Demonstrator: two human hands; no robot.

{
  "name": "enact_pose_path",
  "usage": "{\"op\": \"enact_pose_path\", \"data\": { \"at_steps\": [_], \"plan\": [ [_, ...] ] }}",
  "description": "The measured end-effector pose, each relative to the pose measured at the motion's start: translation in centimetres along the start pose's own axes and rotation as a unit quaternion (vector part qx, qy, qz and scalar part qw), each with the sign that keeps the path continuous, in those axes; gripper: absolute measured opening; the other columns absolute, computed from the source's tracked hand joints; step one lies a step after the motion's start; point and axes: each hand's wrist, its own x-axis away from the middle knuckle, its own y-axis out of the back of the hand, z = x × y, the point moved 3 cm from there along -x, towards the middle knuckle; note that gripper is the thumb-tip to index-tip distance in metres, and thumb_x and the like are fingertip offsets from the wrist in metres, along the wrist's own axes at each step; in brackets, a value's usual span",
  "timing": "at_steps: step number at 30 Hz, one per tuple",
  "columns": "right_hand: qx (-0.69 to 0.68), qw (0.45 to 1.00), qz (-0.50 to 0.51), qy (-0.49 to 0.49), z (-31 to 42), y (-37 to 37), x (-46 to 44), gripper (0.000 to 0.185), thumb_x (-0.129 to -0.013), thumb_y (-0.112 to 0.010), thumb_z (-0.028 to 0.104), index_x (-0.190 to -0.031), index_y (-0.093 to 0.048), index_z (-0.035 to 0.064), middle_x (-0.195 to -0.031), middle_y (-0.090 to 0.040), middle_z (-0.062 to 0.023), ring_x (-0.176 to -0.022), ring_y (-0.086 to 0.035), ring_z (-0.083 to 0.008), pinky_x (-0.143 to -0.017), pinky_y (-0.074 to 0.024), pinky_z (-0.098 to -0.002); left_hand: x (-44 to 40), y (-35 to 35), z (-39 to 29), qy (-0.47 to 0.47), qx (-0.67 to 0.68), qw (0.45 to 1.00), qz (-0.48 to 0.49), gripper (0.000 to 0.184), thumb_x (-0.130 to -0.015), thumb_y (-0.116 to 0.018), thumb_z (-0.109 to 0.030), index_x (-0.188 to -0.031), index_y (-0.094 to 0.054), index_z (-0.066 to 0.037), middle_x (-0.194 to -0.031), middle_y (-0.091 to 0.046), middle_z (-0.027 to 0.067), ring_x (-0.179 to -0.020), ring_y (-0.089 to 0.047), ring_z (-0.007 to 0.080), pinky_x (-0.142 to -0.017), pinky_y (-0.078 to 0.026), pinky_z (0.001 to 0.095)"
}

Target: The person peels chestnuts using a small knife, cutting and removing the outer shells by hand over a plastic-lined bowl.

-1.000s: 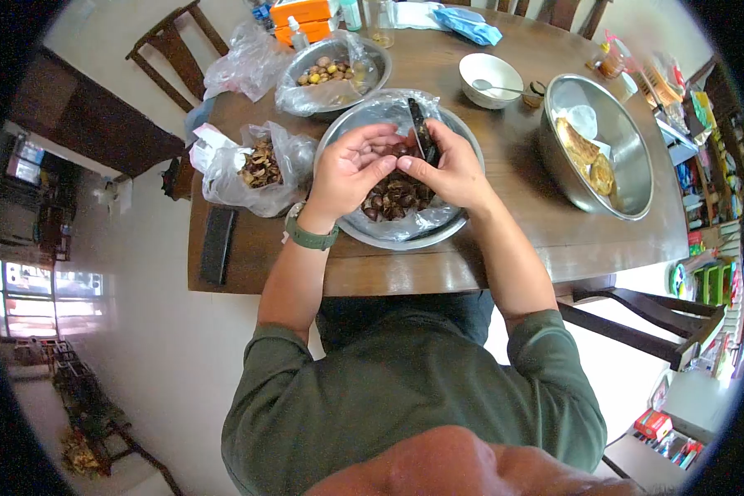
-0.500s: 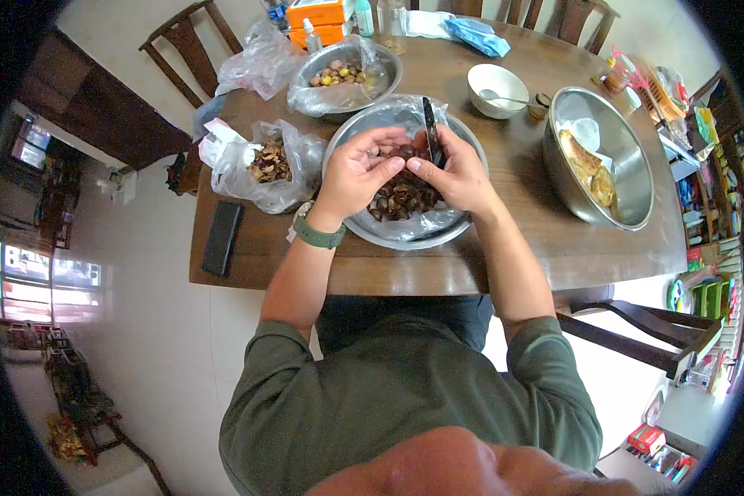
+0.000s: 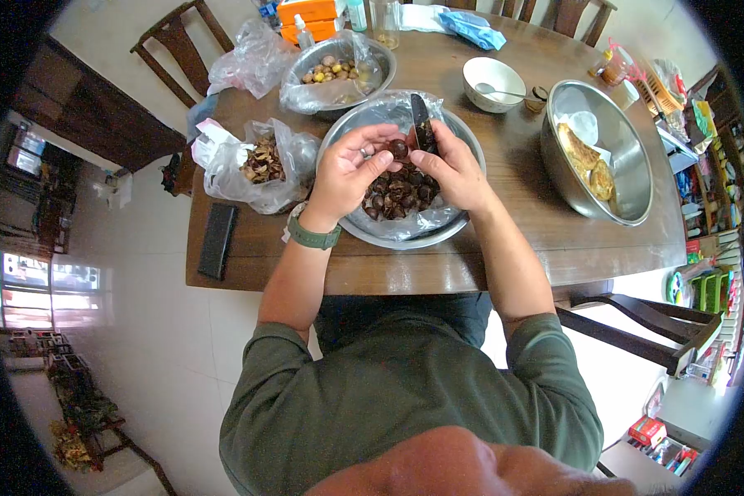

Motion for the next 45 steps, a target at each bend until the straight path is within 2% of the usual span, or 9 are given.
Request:
{"op": "enact_pose_path", "data": {
  "at_steps": [6, 12, 13, 16, 22, 35, 41, 45],
  "plan": [
    [0.091, 0.996, -0.017, 0.017, 0.6, -0.3, 0.0, 0.032, -0.094, -0.056, 0.027, -0.113, -0.052, 0.0017, -0.097, -0.063, -0.0199, -0.093, -0.063, -0.0343, -0.082, -0.0473, -0.0384, 0.0, 0.2, 0.8, -0.002, 0.031, 1.000, 0.000, 0.032, -0.095, -0.057, -0.006, -0.126, -0.054, 0.003, -0.118, -0.062, 0.0106, -0.105, -0.061, 0.0174, -0.086, -0.056, 0.0332],
    [0.171, 0.985, 0.013, 0.016, 1.7, -0.5, 0.1, 0.041, -0.088, -0.067, 0.036, -0.107, -0.053, 0.0022, -0.091, -0.063, -0.0201, -0.086, -0.063, -0.0359, -0.075, -0.0489, -0.0402, 0.3, 0.3, 0.7, -0.004, -0.043, 0.999, 0.004, 0.027, -0.097, -0.055, -0.007, -0.122, -0.057, 0.003, -0.115, -0.063, 0.0078, -0.104, -0.059, 0.0135, -0.089, -0.051, 0.0286],
    [0.167, 0.986, 0.025, 0.007, 1.5, -0.6, 0.0, 0.044, -0.086, -0.069, 0.036, -0.106, -0.052, 0.0006, -0.086, -0.057, -0.0162, -0.081, -0.057, -0.0284, -0.074, -0.0461, -0.0376, 0.3, 0.3, 0.5, -0.010, -0.063, 0.998, 0.003, 0.027, -0.097, -0.055, -0.007, -0.122, -0.058, 0.003, -0.114, -0.063, 0.0076, -0.103, -0.059, 0.0131, -0.090, -0.050, 0.0280],
    [0.198, 0.980, 0.021, 0.005, 1.8, -0.6, 0.0, 0.042, -0.085, -0.070, 0.037, -0.100, -0.054, 0.0014, -0.085, -0.060, -0.0202, -0.081, -0.061, -0.0386, -0.071, -0.0480, -0.0421, 0.5, 0.2, 0.3, -0.006, -0.072, 0.997, 0.005, 0.026, -0.098, -0.055, -0.008, -0.120, -0.059, 0.004, -0.112, -0.064, 0.0073, -0.102, -0.059, 0.0127, -0.091, -0.048, 0.0272],
    [0.223, 0.975, 0.009, 0.018, 1.7, -0.6, 0.0, 0.043, -0.084, -0.070, 0.039, -0.098, -0.053, 0.0009, -0.087, -0.060, -0.0220, -0.083, -0.059, -0.0422, -0.071, -0.0474, -0.0453, 0.6, 0.3, 0.8, 0.031, -0.009, 0.999, 0.010, 0.027, -0.099, -0.054, -0.011, -0.121, -0.057, 0.004, -0.114, -0.064, 0.0095, -0.102, -0.061, 0.0149, -0.091, -0.050, 0.0293],
    [0.283, 0.958, -0.006, 0.038, 2.1, -0.9, 0.1, 0.040, -0.086, -0.067, 0.039, -0.093, -0.052, 0.0027, -0.084, -0.060, -0.0212, -0.081, -0.060, -0.0428, -0.068, -0.0478, -0.0470, 0.6, 0.5, 0.9, 0.012, 0.021, 1.000, 0.005, 0.025, -0.098, -0.053, -0.006, -0.119, -0.057, 0.008, -0.110, -0.064, 0.0098, -0.097, -0.063, 0.0153, -0.086, -0.056, 0.0301],
    [0.295, 0.953, -0.009, 0.063, 2.2, -1.1, 0.1, 0.038, -0.087, -0.066, 0.038, -0.091, -0.051, 0.0030, -0.082, -0.059, -0.0206, -0.081, -0.060, -0.0427, -0.067, -0.0474, -0.0481, 0.6, 0.3, 0.7, 0.018, 0.017, 1.000, -0.014, 0.022, -0.097, -0.055, -0.006, -0.115, -0.058, 0.007, -0.107, -0.064, 0.0085, -0.096, -0.063, 0.0142, -0.085, -0.055, 0.0285],
    [0.301, 0.952, -0.001, 0.057, 1.8, -1.3, 0.1, 0.040, -0.088, -0.066, 0.039, -0.091, -0.049, 0.0030, -0.082, -0.059, -0.0210, -0.080, -0.060, -0.0429, -0.066, -0.0474, -0.0488, 0.6, 0.4, 0.0, -0.022, -0.125, 0.992, 0.003, 0.021, -0.095, -0.061, -0.008, -0.110, -0.062, 0.006, -0.103, -0.065, 0.0064, -0.092, -0.061, 0.0119, -0.082, -0.051, 0.0257]
  ]
}}
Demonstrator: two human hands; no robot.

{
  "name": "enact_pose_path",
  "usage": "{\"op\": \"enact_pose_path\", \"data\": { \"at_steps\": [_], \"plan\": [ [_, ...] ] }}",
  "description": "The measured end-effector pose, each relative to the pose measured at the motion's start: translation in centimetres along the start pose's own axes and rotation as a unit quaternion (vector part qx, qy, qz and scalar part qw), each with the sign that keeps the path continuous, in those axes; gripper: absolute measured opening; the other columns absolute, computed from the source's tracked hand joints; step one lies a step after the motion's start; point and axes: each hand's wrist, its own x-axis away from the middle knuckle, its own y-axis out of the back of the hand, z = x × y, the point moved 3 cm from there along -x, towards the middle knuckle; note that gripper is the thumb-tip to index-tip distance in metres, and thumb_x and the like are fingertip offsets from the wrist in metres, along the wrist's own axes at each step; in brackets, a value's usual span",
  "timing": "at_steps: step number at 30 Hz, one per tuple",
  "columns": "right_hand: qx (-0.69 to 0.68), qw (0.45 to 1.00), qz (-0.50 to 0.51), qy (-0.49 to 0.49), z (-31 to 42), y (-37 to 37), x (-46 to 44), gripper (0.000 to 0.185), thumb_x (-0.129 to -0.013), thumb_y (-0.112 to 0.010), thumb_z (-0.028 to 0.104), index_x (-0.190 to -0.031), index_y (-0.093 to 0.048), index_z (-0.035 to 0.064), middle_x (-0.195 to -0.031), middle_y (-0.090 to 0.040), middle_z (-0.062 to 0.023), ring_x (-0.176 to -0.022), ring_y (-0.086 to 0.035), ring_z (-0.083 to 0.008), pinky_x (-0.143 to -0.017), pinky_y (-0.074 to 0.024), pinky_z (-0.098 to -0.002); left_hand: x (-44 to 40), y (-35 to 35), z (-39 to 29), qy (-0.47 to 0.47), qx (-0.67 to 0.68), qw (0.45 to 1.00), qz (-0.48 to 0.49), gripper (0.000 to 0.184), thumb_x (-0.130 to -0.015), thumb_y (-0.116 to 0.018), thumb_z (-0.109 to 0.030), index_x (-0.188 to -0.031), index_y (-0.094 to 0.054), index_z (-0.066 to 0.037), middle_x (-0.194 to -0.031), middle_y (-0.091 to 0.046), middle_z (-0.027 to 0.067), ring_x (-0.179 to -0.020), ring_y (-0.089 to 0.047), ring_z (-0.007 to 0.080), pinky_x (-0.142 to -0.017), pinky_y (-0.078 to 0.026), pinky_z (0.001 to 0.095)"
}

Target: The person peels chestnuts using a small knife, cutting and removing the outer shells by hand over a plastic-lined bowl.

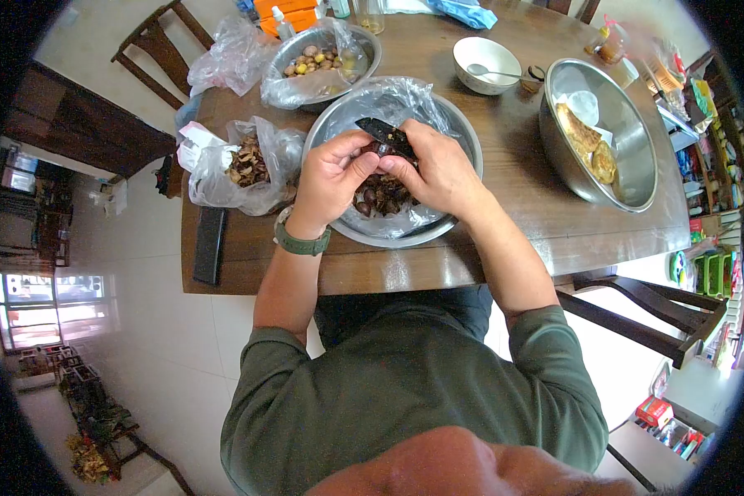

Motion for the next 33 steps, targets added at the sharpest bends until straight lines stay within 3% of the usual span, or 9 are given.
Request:
{"op": "enact_pose_path", "data": {
  "at_steps": [20, 33],
  "plan": [
    [-0.010, 0.999, 0.041, -0.028, 0.2, -0.6, 0.1, 0.039, -0.091, -0.060, 0.039, -0.091, -0.048, 0.0027, -0.077, -0.060, -0.0230, -0.077, -0.061, -0.0459, -0.064, -0.0470, -0.0516, 0.1, 0.2, 0.7, 0.001, 0.001, 1.000, -0.027, 0.018, -0.092, -0.066, -0.012, -0.099, -0.067, 0.005, -0.091, -0.066, 0.0044, -0.081, -0.061, 0.0098, -0.072, -0.050, 0.0237],
    [-0.017, 0.998, 0.048, -0.042, 0.1, -0.5, 0.0, 0.039, -0.092, -0.059, 0.040, -0.091, -0.050, 0.0026, -0.078, -0.061, -0.0247, -0.079, -0.060, -0.0474, -0.065, -0.0466, -0.0525, 0.3, -0.6, 0.0, 0.025, 0.058, 0.997, -0.049, 0.022, -0.093, -0.064, -0.013, -0.103, -0.064, 0.007, -0.094, -0.065, 0.0060, -0.081, -0.064, 0.0108, -0.073, -0.056, 0.0241]
  ]
}}
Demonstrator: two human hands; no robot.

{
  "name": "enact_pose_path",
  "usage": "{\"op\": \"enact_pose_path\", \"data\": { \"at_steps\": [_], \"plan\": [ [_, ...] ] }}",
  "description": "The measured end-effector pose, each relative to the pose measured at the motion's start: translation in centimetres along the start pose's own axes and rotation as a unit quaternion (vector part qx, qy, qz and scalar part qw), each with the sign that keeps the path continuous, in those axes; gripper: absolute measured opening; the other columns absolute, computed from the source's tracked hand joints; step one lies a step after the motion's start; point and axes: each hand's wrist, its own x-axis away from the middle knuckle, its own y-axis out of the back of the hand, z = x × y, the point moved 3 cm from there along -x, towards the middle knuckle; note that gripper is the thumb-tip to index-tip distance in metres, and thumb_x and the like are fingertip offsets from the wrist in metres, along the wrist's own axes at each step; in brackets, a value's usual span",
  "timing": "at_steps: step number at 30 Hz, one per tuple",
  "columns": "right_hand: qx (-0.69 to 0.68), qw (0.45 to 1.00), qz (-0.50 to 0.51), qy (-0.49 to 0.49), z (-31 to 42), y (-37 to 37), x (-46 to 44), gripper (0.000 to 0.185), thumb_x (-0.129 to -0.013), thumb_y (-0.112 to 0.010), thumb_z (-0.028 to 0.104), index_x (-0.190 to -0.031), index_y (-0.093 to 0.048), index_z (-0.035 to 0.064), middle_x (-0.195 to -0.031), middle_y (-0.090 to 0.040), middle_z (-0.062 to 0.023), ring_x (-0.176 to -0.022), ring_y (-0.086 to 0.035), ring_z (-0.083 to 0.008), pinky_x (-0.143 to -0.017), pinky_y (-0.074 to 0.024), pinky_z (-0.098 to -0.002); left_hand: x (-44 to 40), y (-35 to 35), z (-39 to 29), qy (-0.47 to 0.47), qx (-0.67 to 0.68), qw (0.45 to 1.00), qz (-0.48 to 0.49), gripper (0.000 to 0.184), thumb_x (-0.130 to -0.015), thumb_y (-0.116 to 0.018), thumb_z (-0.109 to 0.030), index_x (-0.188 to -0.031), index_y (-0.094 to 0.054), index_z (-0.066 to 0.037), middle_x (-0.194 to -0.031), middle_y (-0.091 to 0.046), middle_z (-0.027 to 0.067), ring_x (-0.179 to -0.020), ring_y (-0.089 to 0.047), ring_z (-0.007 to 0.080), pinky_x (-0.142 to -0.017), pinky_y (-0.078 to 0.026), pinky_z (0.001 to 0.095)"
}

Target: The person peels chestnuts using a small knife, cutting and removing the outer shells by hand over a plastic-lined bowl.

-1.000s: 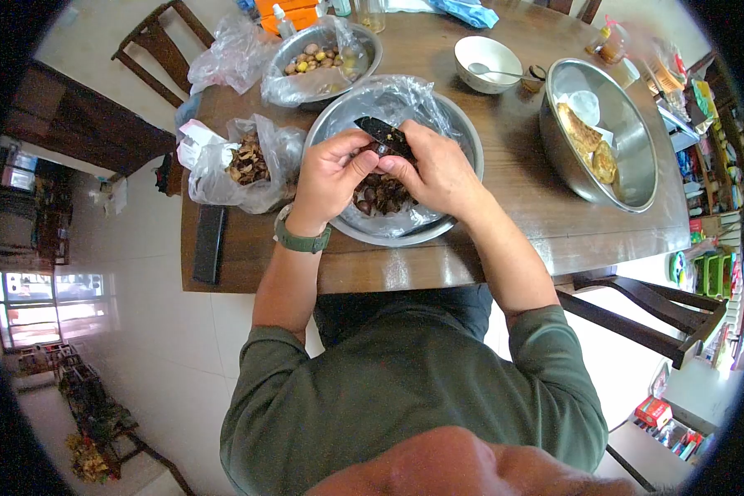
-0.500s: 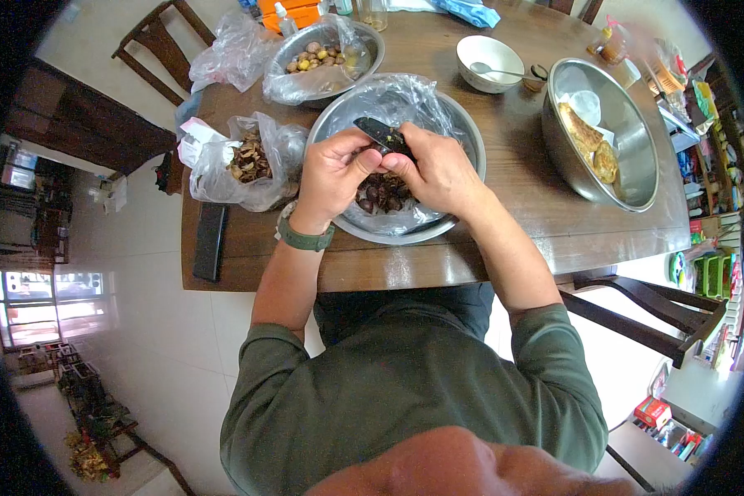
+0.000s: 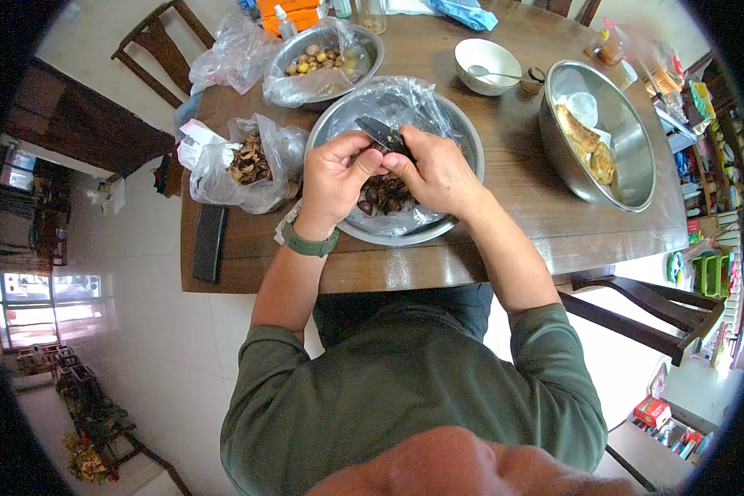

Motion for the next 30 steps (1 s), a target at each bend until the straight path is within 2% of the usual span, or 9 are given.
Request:
{"op": "enact_pose_path", "data": {
  "at_steps": [5, 10, 14, 17, 23, 30],
  "plan": [
    [-0.003, 1.000, -0.003, -0.007, 0.1, -0.1, -0.1, 0.037, -0.092, -0.059, 0.038, -0.091, -0.050, 0.0025, -0.079, -0.061, -0.0252, -0.079, -0.060, -0.0475, -0.066, -0.0467, -0.0525, 0.1, -0.1, 0.5, 0.001, 0.018, 1.000, -0.023, 0.023, -0.093, -0.064, -0.013, -0.105, -0.064, 0.007, -0.096, -0.065, 0.0064, -0.080, -0.064, 0.0108, -0.073, -0.056, 0.0241],
    [-0.033, 0.999, -0.003, -0.001, 0.3, 0.2, 0.0, 0.037, -0.091, -0.060, 0.038, -0.092, -0.052, 0.0021, -0.079, -0.061, -0.0256, -0.080, -0.060, -0.0470, -0.067, -0.0469, -0.0512, 0.0, -0.2, 0.4, -0.007, 0.034, 0.999, -0.001, 0.026, -0.094, -0.063, -0.017, -0.107, -0.064, 0.006, -0.098, -0.065, 0.0062, -0.089, -0.062, 0.0107, -0.079, -0.054, 0.0251],
    [-0.055, 0.998, 0.002, 0.016, 0.0, 0.4, 0.0, 0.043, -0.088, -0.064, 0.043, -0.090, -0.054, 0.0017, -0.079, -0.061, -0.0252, -0.079, -0.061, -0.0462, -0.066, -0.0473, -0.0490, -0.1, -0.4, 0.3, -0.017, 0.064, 0.997, 0.032, 0.033, -0.095, -0.062, -0.024, -0.110, -0.063, 0.005, -0.100, -0.065, 0.0058, -0.095, -0.060, 0.0099, -0.080, -0.052, 0.0245],
    [-0.046, 0.998, -0.016, 0.027, -0.2, 0.2, 0.1, 0.046, -0.086, -0.066, 0.046, -0.088, -0.055, 0.0017, -0.077, -0.061, -0.0247, -0.076, -0.061, -0.0455, -0.065, -0.0475, -0.0485, -0.2, 0.2, 1.2, -0.037, -0.011, 0.997, 0.064, 0.036, -0.095, -0.061, -0.028, -0.109, -0.063, 0.004, -0.097, -0.066, 0.0042, -0.088, -0.060, 0.0084, -0.074, -0.051, 0.0230],
    [-0.024, 0.999, -0.035, 0.022, -0.2, 0.2, 0.2, 0.048, -0.086, -0.065, 0.048, -0.089, -0.054, 0.0017, -0.075, -0.062, -0.0239, -0.074, -0.062, -0.0452, -0.064, -0.0479, -0.0493, 0.0, 0.1, 0.7, 0.025, -0.010, 0.997, 0.074, 0.032, -0.096, -0.060, -0.028, -0.103, -0.065, 0.003, -0.086, -0.066, 0.0013, -0.073, -0.059, 0.0066, -0.066, -0.050, 0.0225],
    [-0.029, 1.000, -0.009, 0.005, 0.1, -0.2, 0.3, 0.047, -0.087, -0.064, 0.048, -0.086, -0.053, 0.0017, -0.073, -0.061, -0.0247, -0.073, -0.061, -0.0466, -0.062, -0.0474, -0.0510, 0.1, 0.5, 1.3, 0.018, 0.033, 0.997, 0.073, 0.026, -0.096, -0.061, -0.024, -0.096, -0.066, 0.002, -0.082, -0.066, 0.0012, -0.070, -0.058, 0.0067, -0.066, -0.049, 0.0218]
  ]
}}
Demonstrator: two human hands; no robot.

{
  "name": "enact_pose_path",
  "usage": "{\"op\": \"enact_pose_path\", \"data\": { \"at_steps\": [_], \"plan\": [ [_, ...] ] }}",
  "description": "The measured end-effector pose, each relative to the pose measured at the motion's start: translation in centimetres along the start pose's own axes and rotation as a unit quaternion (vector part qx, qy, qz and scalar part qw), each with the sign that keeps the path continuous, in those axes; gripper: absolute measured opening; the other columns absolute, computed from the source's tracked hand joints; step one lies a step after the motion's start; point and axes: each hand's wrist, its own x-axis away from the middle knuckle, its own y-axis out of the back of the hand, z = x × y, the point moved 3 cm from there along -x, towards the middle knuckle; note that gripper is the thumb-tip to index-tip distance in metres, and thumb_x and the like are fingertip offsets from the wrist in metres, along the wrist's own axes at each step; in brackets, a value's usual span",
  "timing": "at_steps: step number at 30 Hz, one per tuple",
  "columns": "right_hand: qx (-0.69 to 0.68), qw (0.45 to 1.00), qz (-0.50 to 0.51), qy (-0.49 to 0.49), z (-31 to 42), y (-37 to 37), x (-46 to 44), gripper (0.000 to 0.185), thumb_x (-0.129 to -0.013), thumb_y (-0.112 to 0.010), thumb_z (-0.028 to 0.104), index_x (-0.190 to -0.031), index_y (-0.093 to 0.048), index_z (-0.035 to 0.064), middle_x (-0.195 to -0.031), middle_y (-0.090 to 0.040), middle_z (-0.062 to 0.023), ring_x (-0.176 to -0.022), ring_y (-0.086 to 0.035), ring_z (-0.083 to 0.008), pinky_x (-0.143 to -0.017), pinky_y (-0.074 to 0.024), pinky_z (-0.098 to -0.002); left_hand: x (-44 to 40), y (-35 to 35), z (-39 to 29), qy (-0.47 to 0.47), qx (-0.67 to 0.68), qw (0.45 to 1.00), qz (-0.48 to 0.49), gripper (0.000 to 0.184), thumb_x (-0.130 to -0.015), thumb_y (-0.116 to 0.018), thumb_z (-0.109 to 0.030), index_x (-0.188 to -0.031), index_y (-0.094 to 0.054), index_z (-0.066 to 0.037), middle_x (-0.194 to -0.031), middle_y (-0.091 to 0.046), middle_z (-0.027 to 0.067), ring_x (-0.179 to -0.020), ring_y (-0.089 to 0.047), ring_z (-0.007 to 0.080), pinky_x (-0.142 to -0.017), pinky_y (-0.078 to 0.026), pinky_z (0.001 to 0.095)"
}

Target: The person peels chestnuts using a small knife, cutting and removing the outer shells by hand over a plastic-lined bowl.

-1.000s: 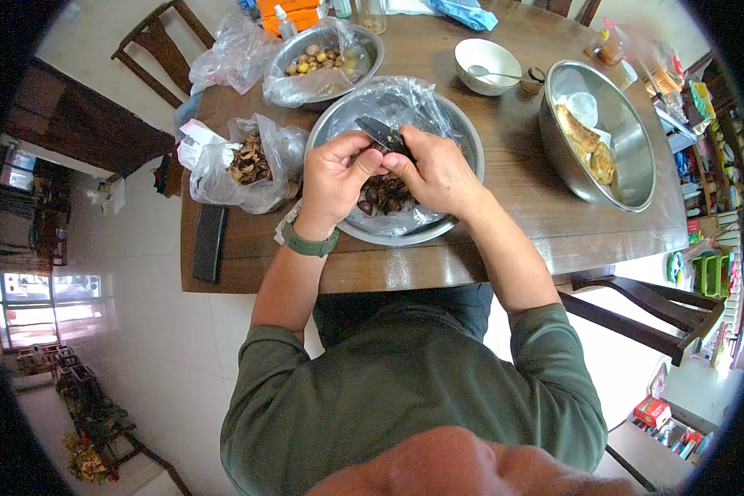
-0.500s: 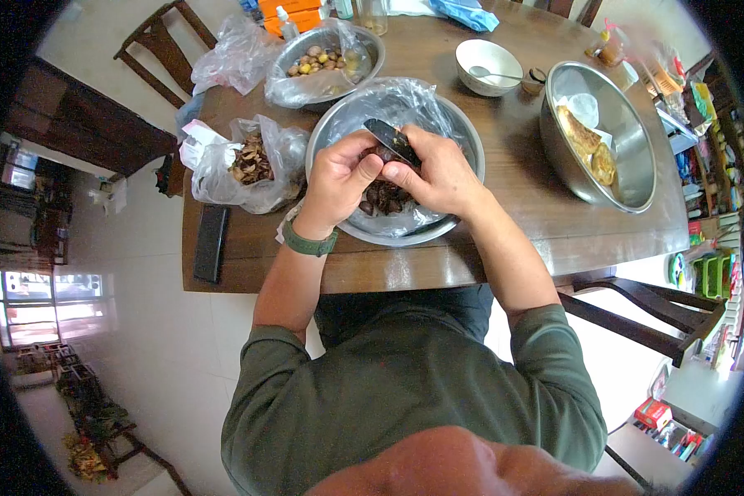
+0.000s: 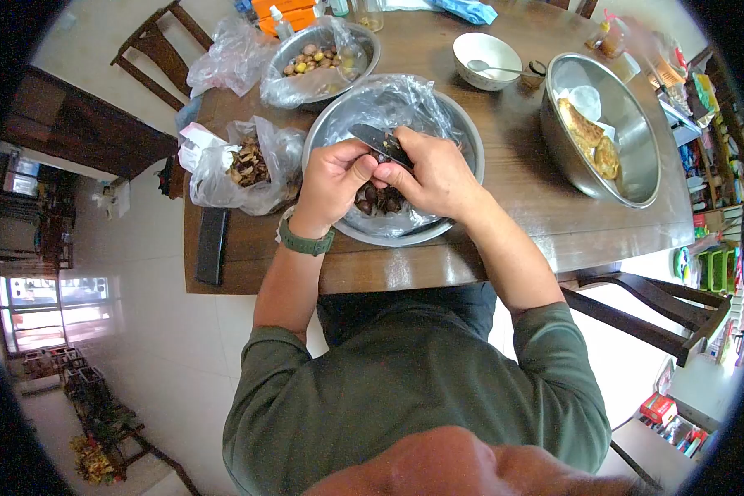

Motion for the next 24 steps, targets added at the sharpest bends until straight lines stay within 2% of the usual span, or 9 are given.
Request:
{"op": "enact_pose_path", "data": {
  "at_steps": [8, 11, 17, 20, 24],
  "plan": [
    [0.009, 1.000, -0.001, 0.004, -0.1, -0.3, 0.0, 0.045, -0.088, -0.063, 0.045, -0.086, -0.053, 0.0015, -0.073, -0.061, -0.0247, -0.072, -0.061, -0.0468, -0.062, -0.0475, -0.0516, 0.1, 0.0, -0.1, -0.004, 0.005, 1.000, -0.009, 0.021, -0.095, -0.061, -0.020, -0.095, -0.066, 0.001, -0.081, -0.067, 0.0015, -0.070, -0.059, 0.0065, -0.067, -0.050, 0.0212],
    [0.007, 1.000, -0.005, 0.010, 0.0, -0.4, -0.1, 0.045, -0.088, -0.062, 0.045, -0.086, -0.053, 0.0014, -0.074, -0.062, -0.0248, -0.073, -0.061, -0.0465, -0.063, -0.0478, -0.0513, 0.1, -0.2, -0.2, 0.005, 0.002, 0.999, -0.048, 0.022, -0.095, -0.061, -0.019, -0.099, -0.067, 0.002, -0.084, -0.068, 0.0022, -0.071, -0.059, 0.0067, -0.067, -0.051, 0.0217],
    [0.038, 0.998, -0.043, 0.018, 0.2, 0.5, -0.2, 0.050, -0.084, -0.066, 0.050, -0.089, -0.051, 0.0023, -0.076, -0.062, -0.0235, -0.075, -0.062, -0.0448, -0.064, -0.0485, -0.0496, 0.0, -0.6, -0.5, -0.017, 0.041, 0.999, -0.026, 0.029, -0.094, -0.063, -0.020, -0.110, -0.064, 0.004, -0.094, -0.068, 0.0042, -0.076, -0.060, 0.0075, -0.070, -0.051, 0.0226],
    [0.061, 0.997, -0.044, 0.019, 0.4, 0.8, -0.1, 0.052, -0.083, -0.067, 0.051, -0.089, -0.050, 0.0021, -0.076, -0.062, -0.0229, -0.074, -0.062, -0.0439, -0.063, -0.0489, -0.0486, -0.1, -0.8, -0.3, -0.045, 0.030, 0.998, -0.036, 0.030, -0.094, -0.064, -0.021, -0.110, -0.063, 0.003, -0.095, -0.068, 0.0043, -0.078, -0.060, 0.0084, -0.072, -0.051, 0.0228],
    [0.083, 0.994, -0.059, 0.032, 0.6, 0.7, -0.1, 0.051, -0.083, -0.067, 0.050, -0.089, -0.049, 0.0019, -0.075, -0.062, -0.0222, -0.073, -0.062, -0.0425, -0.062, -0.0490, -0.0480, 0.0, -0.6, 0.0, -0.024, 0.063, 0.997, -0.031, 0.027, -0.094, -0.064, -0.021, -0.108, -0.063, 0.003, -0.093, -0.067, 0.0038, -0.078, -0.060, 0.0085, -0.072, -0.050, 0.0226]
  ]
}}
